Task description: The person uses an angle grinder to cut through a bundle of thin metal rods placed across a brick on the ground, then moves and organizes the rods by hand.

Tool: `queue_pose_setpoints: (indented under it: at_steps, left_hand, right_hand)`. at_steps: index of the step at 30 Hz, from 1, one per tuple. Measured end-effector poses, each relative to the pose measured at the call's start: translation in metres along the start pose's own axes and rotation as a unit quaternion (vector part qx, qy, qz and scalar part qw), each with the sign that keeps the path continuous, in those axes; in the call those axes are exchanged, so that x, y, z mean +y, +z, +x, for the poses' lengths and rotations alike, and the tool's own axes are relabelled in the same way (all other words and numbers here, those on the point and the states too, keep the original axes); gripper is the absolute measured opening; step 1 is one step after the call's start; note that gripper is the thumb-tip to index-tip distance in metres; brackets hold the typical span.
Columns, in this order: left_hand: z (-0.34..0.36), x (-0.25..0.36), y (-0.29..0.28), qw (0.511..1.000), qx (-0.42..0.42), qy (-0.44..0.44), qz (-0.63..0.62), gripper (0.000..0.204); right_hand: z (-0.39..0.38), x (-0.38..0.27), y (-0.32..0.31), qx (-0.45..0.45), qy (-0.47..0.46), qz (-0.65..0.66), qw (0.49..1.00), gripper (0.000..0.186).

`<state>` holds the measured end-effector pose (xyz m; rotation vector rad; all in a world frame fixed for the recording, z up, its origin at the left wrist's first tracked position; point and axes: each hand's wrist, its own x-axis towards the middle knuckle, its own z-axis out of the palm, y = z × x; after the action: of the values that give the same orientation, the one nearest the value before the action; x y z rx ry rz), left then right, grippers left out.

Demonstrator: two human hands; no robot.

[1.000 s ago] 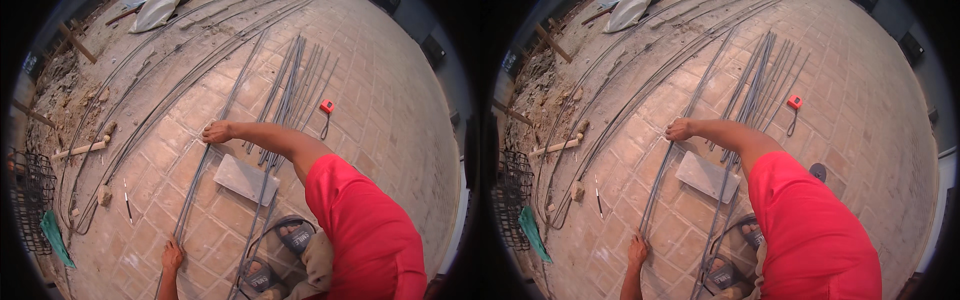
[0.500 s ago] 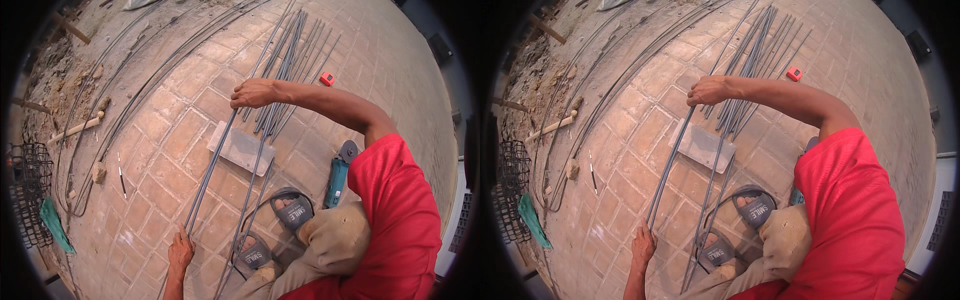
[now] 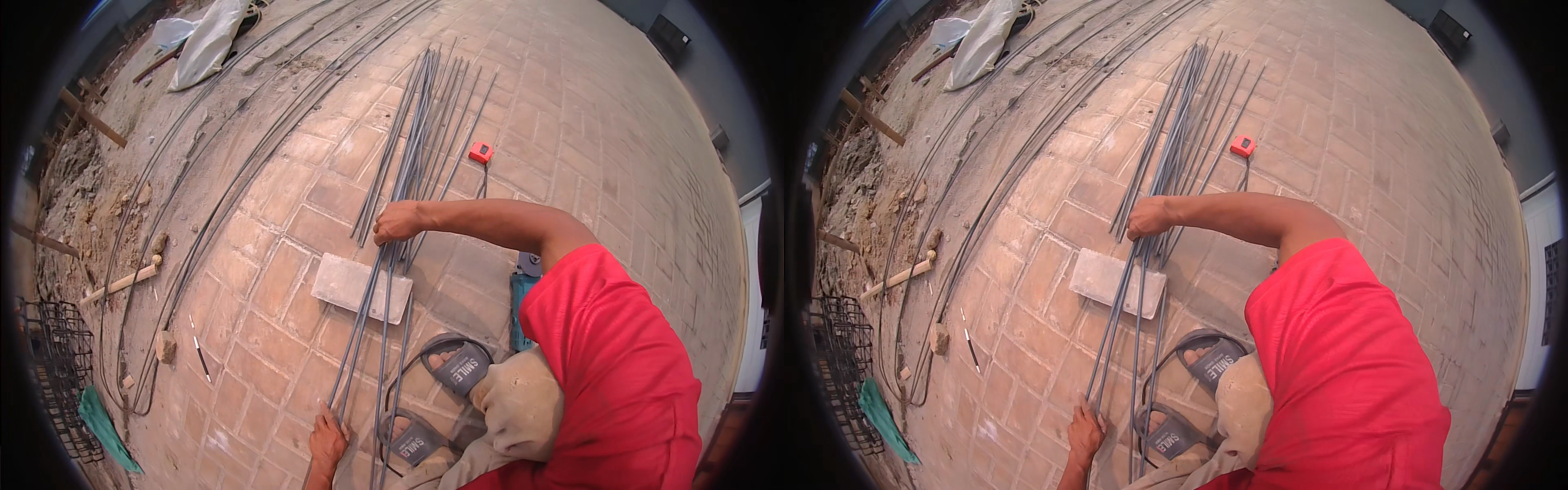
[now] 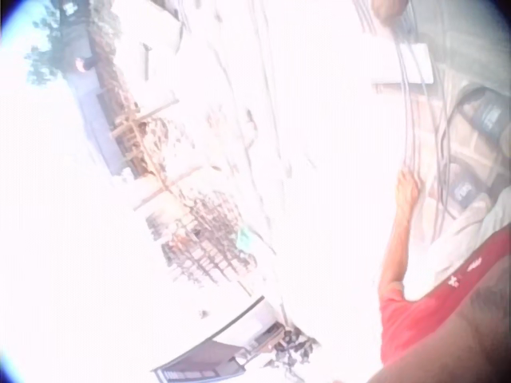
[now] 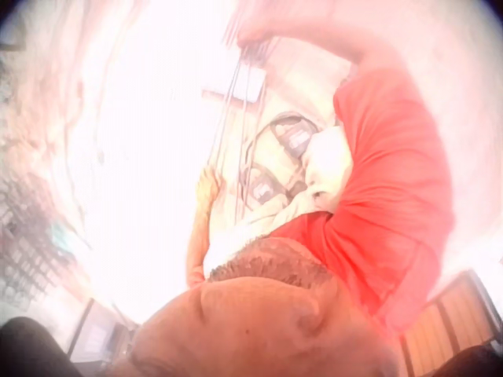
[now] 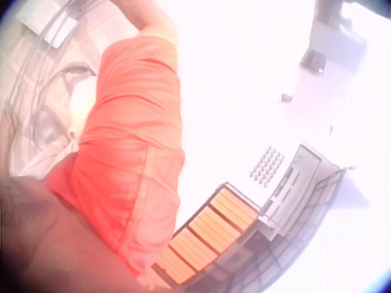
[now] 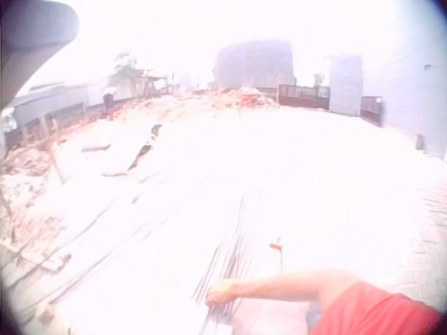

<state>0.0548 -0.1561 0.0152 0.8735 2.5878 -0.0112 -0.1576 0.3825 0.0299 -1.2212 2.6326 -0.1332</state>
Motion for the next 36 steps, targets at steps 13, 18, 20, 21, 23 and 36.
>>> queue_pose_setpoints:
  at_steps: [13,18,20,21,23,36]
  left_hand:
    - [0.01,0.001,-0.002,0.987,0.028,-0.154,-0.027,0.051]
    - [0.042,0.007,-0.026,0.987,0.089,-0.123,-0.062,0.025]
    - [0.048,-0.007,-0.024,0.985,0.091,-0.118,-0.082,0.025]
    - [0.052,-0.013,-0.022,0.984,0.093,-0.111,-0.099,0.024]
    - [0.047,-0.015,-0.014,0.984,0.102,-0.108,-0.101,0.025]
    - [0.087,0.026,-0.023,0.96,0.195,-0.188,-0.068,0.055]
  right_hand:
    - [0.02,0.017,-0.006,0.009,-0.004,0.016,1.0,0.006]
    - [0.021,0.043,-0.028,0.03,-0.001,0.001,1.0,0.01]
    - [0.03,0.042,-0.026,0.022,0.009,-0.015,1.0,0.009]
    - [0.034,0.041,-0.024,0.015,0.021,-0.03,0.999,0.009]
    - [0.038,0.036,-0.017,0.017,0.016,-0.018,1.0,0.01]
    - [0.044,0.036,-0.002,0.06,0.011,-0.004,0.998,0.02]
